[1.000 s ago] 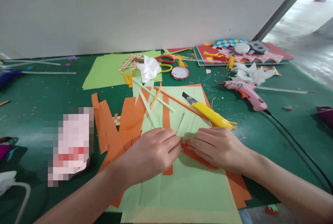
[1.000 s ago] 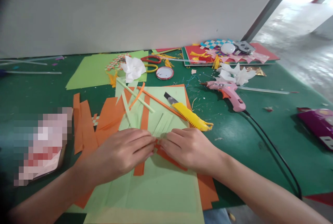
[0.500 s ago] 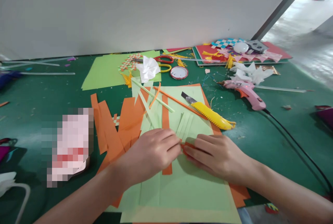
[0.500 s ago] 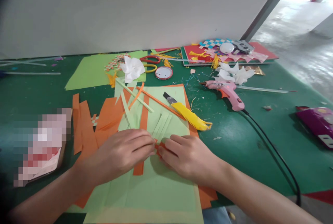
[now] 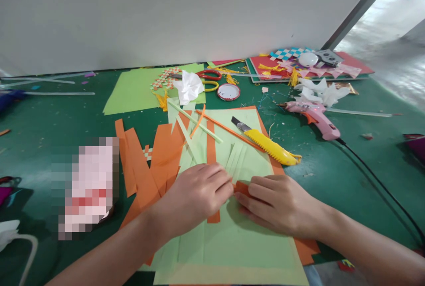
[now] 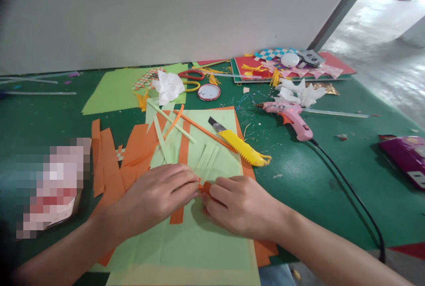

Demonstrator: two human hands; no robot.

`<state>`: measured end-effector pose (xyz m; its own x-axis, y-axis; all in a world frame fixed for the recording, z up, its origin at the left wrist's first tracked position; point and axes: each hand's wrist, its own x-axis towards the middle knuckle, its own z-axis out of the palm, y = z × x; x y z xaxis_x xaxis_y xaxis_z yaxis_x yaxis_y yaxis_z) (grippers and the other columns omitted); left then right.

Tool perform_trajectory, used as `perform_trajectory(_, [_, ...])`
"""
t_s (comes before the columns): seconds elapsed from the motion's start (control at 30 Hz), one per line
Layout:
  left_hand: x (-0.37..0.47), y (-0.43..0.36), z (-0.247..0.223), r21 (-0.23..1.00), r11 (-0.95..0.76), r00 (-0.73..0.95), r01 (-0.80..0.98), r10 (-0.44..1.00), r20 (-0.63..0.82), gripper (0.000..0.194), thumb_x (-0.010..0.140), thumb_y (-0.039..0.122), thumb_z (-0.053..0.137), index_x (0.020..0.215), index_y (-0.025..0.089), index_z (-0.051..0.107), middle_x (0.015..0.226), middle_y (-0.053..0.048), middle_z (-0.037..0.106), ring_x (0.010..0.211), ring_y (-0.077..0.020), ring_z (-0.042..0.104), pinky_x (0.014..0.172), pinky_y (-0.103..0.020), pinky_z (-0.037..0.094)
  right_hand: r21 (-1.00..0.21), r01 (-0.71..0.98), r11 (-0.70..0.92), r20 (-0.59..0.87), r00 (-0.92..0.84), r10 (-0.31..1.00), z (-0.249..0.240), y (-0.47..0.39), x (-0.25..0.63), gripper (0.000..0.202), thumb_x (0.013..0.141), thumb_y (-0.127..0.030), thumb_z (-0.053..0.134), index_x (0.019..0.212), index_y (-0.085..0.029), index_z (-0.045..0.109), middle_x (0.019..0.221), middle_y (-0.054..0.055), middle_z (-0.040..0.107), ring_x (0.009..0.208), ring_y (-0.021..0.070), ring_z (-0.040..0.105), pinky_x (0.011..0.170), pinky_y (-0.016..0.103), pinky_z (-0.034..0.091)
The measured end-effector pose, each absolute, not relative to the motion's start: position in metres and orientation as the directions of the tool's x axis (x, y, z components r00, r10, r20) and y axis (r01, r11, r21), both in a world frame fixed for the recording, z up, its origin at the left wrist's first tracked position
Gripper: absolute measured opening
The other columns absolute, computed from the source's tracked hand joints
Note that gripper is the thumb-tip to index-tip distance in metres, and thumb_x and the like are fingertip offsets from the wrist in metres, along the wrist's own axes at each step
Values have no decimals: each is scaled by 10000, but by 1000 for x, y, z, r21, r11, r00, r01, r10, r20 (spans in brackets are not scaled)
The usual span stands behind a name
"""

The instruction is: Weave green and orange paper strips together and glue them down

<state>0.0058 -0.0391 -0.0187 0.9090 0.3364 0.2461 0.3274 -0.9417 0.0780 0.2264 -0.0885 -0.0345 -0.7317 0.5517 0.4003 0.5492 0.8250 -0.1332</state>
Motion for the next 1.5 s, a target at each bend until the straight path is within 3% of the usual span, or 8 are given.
perform_trajectory(0.17, [8,-39,-18,120,-909,875,400,417,246,163,958,203,501,975,114,636,948,-74,680,925,-236,629,749,-382,549,-229,565,793,412,-682,605,-35,-91,228,128,907,-131,544,934,-133,669,664,11,593,586,138,485,490,285,340])
perform_trajectory(0.33, [9,-37,-18,128,-908,874,400,420,244,190,971,213,477,998,123,642,976,-70,684,936,-236,636,756,-391,551,-307,614,727,415,-601,683,-37,-93,227,137,907,-177,567,984,-104,653,711,26,634,614,145,538,511,288,386])
perform_trajectory(0.67, [8,-39,-21,101,-908,869,406,418,265,171,958,203,504,959,131,659,990,-63,687,936,-231,633,753,-389,557,-241,608,757,429,-633,645,-37,-92,228,125,900,-152,570,919,-108,685,644,20,605,589,150,520,507,293,381])
perform_trajectory(1.07, [8,-36,-20,95,-950,899,297,311,309,175,965,132,474,931,141,645,885,-63,684,929,-199,616,781,-349,537,-246,614,750,408,-636,654,-39,-92,228,157,915,-200,560,979,-116,676,713,26,642,640,148,564,539,287,414])
perform_trajectory(1.23, [11,-37,-20,85,-952,891,294,305,336,187,976,198,481,910,142,646,843,-56,683,895,-200,616,761,-346,524,-142,620,772,503,-626,596,-31,-91,236,145,905,-221,586,948,-116,675,648,8,622,567,126,528,485,279,355])
perform_trajectory(1.37, [11,-37,-18,93,-951,893,296,310,325,222,968,286,511,901,126,649,831,-46,680,871,-204,615,746,-344,517,-145,724,674,637,-453,623,-28,-92,248,76,860,-192,644,905,-137,672,601,-8,600,561,121,514,530,262,397])
perform_trajectory(1.5, [9,-38,-16,80,-955,905,286,296,304,259,965,329,511,896,123,652,855,-44,681,894,-213,612,748,-351,508,-113,904,412,653,-245,716,-21,-89,256,179,868,-207,623,1017,-129,681,840,82,675,776,190,575,700,310,473])
